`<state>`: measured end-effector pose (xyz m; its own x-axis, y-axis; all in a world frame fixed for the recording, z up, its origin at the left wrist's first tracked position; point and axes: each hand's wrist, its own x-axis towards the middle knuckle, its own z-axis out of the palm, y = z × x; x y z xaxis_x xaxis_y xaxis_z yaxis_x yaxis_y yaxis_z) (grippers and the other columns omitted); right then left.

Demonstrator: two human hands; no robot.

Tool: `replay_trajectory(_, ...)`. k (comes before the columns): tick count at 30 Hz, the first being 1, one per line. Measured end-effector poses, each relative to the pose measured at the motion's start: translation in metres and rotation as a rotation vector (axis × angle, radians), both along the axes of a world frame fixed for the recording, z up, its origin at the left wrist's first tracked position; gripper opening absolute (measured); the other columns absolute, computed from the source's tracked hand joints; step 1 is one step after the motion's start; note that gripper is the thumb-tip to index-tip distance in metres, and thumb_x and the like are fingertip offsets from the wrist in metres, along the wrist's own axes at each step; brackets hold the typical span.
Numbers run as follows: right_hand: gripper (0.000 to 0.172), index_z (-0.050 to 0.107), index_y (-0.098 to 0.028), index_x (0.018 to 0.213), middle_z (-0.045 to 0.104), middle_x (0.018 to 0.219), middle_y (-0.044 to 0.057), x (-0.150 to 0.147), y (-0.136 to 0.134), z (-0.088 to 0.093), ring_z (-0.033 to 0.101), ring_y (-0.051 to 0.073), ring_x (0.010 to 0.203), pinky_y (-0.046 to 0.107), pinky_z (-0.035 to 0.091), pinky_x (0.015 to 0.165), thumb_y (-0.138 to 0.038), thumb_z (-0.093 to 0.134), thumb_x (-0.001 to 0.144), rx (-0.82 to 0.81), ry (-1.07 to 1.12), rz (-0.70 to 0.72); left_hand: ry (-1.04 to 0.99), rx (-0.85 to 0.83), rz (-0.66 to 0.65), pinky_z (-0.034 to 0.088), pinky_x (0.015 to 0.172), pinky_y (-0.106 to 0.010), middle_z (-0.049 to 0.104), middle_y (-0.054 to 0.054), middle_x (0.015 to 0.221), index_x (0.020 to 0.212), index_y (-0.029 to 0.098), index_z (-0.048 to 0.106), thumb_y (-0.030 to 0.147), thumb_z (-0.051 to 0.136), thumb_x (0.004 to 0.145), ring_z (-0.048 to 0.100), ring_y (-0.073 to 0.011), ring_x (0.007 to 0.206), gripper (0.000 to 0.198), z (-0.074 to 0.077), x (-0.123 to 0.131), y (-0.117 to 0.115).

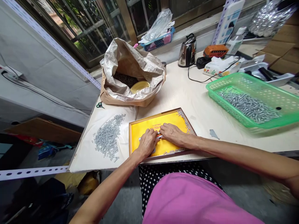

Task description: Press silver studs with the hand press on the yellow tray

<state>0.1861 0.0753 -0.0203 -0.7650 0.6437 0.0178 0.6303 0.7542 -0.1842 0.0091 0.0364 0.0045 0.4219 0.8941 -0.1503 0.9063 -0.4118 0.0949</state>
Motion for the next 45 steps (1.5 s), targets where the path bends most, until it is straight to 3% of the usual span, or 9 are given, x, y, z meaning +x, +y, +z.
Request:
replay_trajectory(8,0.021,0.066,-0.013,0.103,0.065,0.098,0.011,0.003,0.002,-0.008,0.054,0.024,0.094,0.034,0.040,0.080,-0.030,0.055,0.097,0.030,0.048,0.000,-0.065,0.057,0.011,0.052,0.089,-0.038,0.065,-0.008,0.105,0.110,0.019,0.063,0.029,0.060,0.094,0.058,-0.0244,0.103,0.019,-0.010,-0.008,-0.001)
replay_trajectory(12,0.053,0.060,-0.012,0.121,0.063,0.111,0.014,0.012,0.014,-0.004,0.051,0.028,0.100,0.036,0.039,0.081,-0.053,0.066,0.087,0.029,0.121,-0.022,-0.153,0.197,-0.011,0.049,0.100,-0.044,0.058,-0.012,0.131,0.123,0.020,0.059,0.030,0.061,0.094,0.053,-0.0270,0.119,0.031,-0.016,-0.013,-0.012)
replay_trajectory(17,0.020,0.066,-0.017,0.103,0.064,0.099,0.011,0.016,0.039,-0.010,0.050,0.023,0.091,0.033,0.033,0.075,-0.026,0.049,0.098,0.054,0.083,-0.046,-0.188,0.211,-0.100,0.050,0.099,-0.041,0.059,-0.011,0.130,0.107,0.019,0.066,0.023,0.051,0.098,0.053,-0.0254,0.119,0.018,-0.025,0.001,-0.032)
replay_trajectory(24,0.018,0.065,-0.016,0.089,0.063,0.093,0.011,0.016,0.057,-0.017,0.049,0.022,0.088,0.032,0.033,0.074,-0.016,0.048,0.095,0.166,0.143,-0.048,-0.312,0.198,-0.053,0.053,0.090,-0.035,0.064,-0.009,0.110,0.102,0.018,0.068,0.024,0.052,0.098,0.058,-0.0215,0.103,0.017,-0.023,0.011,-0.045)
replay_trajectory(27,0.018,0.065,-0.017,0.097,0.062,0.098,0.012,0.017,0.037,-0.016,0.050,0.024,0.090,0.033,0.034,0.075,-0.025,0.049,0.098,0.189,0.219,-0.083,-0.389,0.363,0.097,0.052,0.090,-0.035,0.062,-0.010,0.115,0.110,0.019,0.067,0.025,0.051,0.098,0.056,-0.0216,0.105,0.021,-0.015,-0.020,-0.041)
replay_trajectory(30,0.024,0.064,-0.019,0.095,0.063,0.092,0.009,0.015,0.004,-0.019,0.052,0.022,0.087,0.033,0.036,0.077,-0.036,0.048,0.100,0.082,0.310,0.010,-0.268,0.523,0.438,0.050,0.085,-0.037,0.063,-0.010,0.101,0.103,0.019,0.069,0.022,0.047,0.099,0.055,-0.0235,0.097,0.023,-0.004,-0.075,-0.031)
replay_trajectory(34,0.019,0.064,-0.020,0.100,0.063,0.097,0.008,0.005,-0.031,-0.030,0.055,0.022,0.089,0.034,0.039,0.076,-0.035,0.054,0.097,0.022,0.326,0.010,0.002,0.460,0.670,0.046,0.083,-0.039,0.063,-0.011,0.097,0.099,0.017,0.072,0.021,0.048,0.096,0.052,-0.0281,0.099,0.024,0.002,-0.149,-0.013)
replay_trajectory(38,0.013,0.063,-0.020,0.099,0.063,0.096,0.007,-0.002,-0.038,-0.039,0.056,0.022,0.088,0.034,0.040,0.074,-0.025,0.051,0.098,0.034,0.304,-0.054,0.192,0.310,0.532,0.042,0.075,-0.037,0.063,-0.013,0.101,0.103,0.020,0.072,0.019,0.043,0.097,0.048,-0.0299,0.101,0.030,-0.002,-0.181,0.001)
replay_trajectory(45,0.012,0.062,-0.019,0.098,0.062,0.095,0.007,-0.004,-0.032,-0.039,0.056,0.021,0.085,0.033,0.039,0.074,-0.025,0.052,0.098,0.022,0.262,-0.052,0.279,0.176,0.268,0.041,0.078,-0.038,0.061,-0.015,0.098,0.082,0.017,0.068,0.009,0.044,0.092,0.049,-0.0293,0.102,0.027,-0.001,-0.183,0.017)
